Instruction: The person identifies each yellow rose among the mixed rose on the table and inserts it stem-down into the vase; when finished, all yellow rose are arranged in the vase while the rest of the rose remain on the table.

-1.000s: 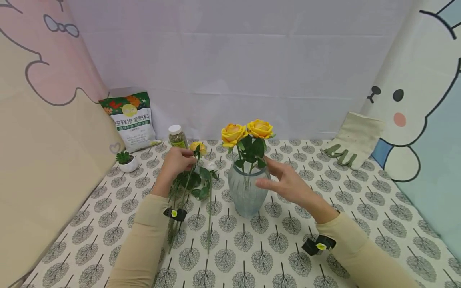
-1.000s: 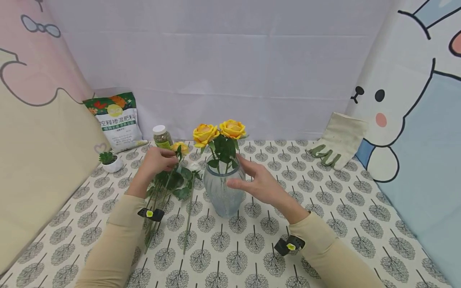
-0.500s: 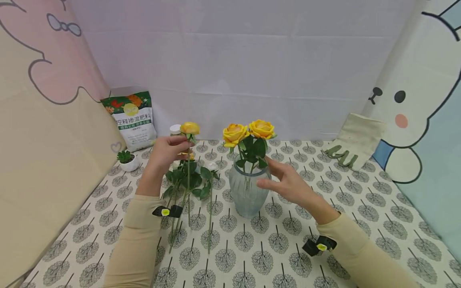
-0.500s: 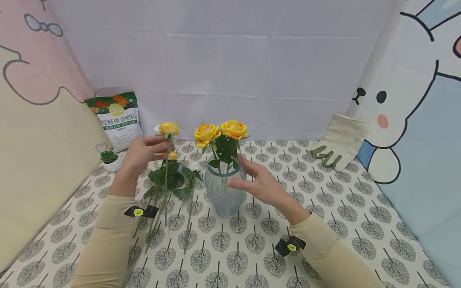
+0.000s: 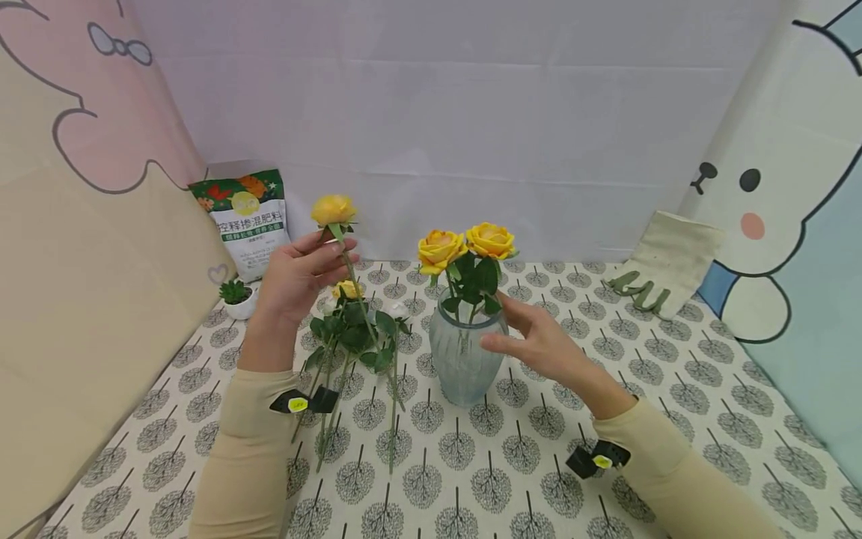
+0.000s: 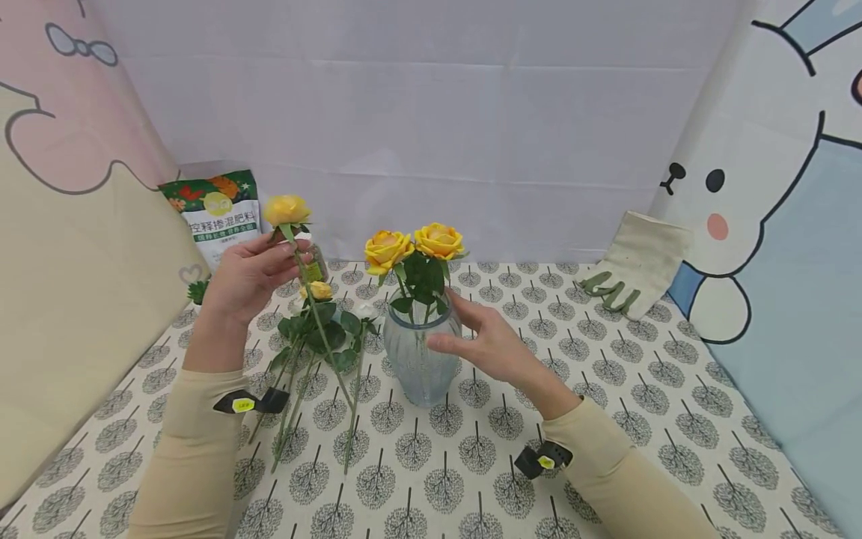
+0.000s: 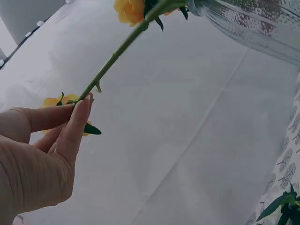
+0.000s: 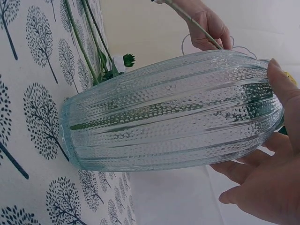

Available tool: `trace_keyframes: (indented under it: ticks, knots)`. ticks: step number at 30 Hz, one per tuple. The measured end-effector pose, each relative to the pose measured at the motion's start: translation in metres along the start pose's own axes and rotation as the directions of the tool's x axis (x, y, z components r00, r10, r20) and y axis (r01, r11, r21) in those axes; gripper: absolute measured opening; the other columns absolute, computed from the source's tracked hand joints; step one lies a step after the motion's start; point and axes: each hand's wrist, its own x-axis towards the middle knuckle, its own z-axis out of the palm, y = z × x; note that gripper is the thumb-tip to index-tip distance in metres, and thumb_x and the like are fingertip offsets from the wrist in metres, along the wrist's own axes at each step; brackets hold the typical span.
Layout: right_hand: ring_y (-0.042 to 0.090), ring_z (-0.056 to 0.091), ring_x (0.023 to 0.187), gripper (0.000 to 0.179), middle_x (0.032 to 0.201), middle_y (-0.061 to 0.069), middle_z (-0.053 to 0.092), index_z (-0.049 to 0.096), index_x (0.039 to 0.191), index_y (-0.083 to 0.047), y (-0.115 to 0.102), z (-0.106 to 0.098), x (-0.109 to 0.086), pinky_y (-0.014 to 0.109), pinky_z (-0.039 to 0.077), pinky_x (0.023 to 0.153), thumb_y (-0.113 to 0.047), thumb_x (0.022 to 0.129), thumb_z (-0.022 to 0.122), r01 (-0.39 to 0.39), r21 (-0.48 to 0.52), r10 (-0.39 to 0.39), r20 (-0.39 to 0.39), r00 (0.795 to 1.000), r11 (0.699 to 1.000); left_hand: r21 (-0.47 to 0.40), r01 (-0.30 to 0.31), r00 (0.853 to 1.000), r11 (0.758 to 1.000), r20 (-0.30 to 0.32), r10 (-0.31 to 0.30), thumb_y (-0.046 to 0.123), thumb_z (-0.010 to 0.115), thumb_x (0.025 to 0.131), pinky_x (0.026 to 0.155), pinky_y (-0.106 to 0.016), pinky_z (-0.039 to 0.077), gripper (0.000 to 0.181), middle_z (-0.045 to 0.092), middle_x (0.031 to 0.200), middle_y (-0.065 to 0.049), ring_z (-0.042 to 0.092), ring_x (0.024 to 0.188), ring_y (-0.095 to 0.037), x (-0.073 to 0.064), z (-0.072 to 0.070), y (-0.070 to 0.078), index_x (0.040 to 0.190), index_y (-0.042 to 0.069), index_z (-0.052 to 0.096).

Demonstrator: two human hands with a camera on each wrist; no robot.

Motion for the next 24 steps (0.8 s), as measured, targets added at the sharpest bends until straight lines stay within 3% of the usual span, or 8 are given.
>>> trace_keyframes:
  ticks: [7, 11, 14, 18, 24]
  knots:
    - [0.035, 0.036, 0.142, 0.084, 0.158, 0.013, 0.035, 0.027, 0.157, -0.006, -0.001, -0.001, 0.0, 0.051, 0.027, 0.116, -0.028, 0.092, 0.074, -0.003, -0.021, 0.002, -0.004, 1.0, 1.0, -0.177, -0.031, 0.996, 0.984, 0.072, 0.045, -0.006, 0.052, 0.101, 0.072, -0.029, 0.061, 0.025, 0.074, 0.094, -0.012, 0.073, 0.083, -0.022, -0.005, 0.008, 0.005, 0.107, 0.002, 0.075]
    - [0.035, 0.037, 0.142, 0.083, 0.158, 0.012, 0.034, 0.027, 0.157, -0.006, -0.001, -0.001, 0.001, 0.05, 0.028, 0.116, -0.028, 0.092, 0.074, 0.008, -0.028, -0.008, -0.001, 1.0, 1.0, -0.299, -0.082, 0.992, 0.951, 0.065, 0.106, -0.006, 0.053, 0.1, 0.071, -0.029, 0.06, 0.024, 0.073, 0.092, -0.012, 0.073, 0.083, -0.024, -0.009, 0.014, 0.008, 0.098, 0.001, 0.076]
    - [0.035, 0.038, 0.141, 0.084, 0.157, 0.012, 0.035, 0.027, 0.157, -0.005, 0.0, -0.001, 0.001, 0.05, 0.029, 0.116, -0.029, 0.092, 0.074, 0.011, -0.036, -0.011, -0.002, 1.0, 0.999, -0.452, -0.129, 0.986, 0.882, 0.038, 0.163, -0.009, 0.056, 0.098, 0.07, -0.031, 0.061, 0.02, 0.072, 0.095, -0.017, 0.072, 0.084, -0.029, -0.014, 0.018, 0.011, 0.098, -0.004, 0.075]
    - [0.034, 0.038, 0.141, 0.083, 0.156, 0.011, 0.037, 0.028, 0.157, -0.007, 0.0, -0.001, 0.001, 0.05, 0.029, 0.116, -0.029, 0.092, 0.074, 0.014, -0.036, -0.014, -0.001, 1.0, 0.999, -0.625, -0.172, 0.976, 0.762, -0.002, 0.219, -0.013, 0.059, 0.094, 0.068, -0.036, 0.062, 0.018, 0.07, 0.096, -0.023, 0.072, 0.083, -0.036, -0.017, 0.025, 0.016, 0.099, -0.007, 0.075]
    - [0.033, 0.037, 0.142, 0.082, 0.157, 0.01, 0.036, 0.028, 0.157, -0.007, 0.001, -0.001, 0.001, 0.049, 0.028, 0.117, -0.027, 0.092, 0.074, 0.017, -0.023, -0.017, 0.001, 1.0, 1.0, -0.664, -0.302, 0.947, 0.684, -0.125, 0.297, -0.016, 0.07, 0.085, 0.065, -0.038, 0.062, 0.017, 0.069, 0.095, -0.022, 0.071, 0.08, -0.036, -0.022, 0.034, 0.021, 0.096, -0.004, 0.077]
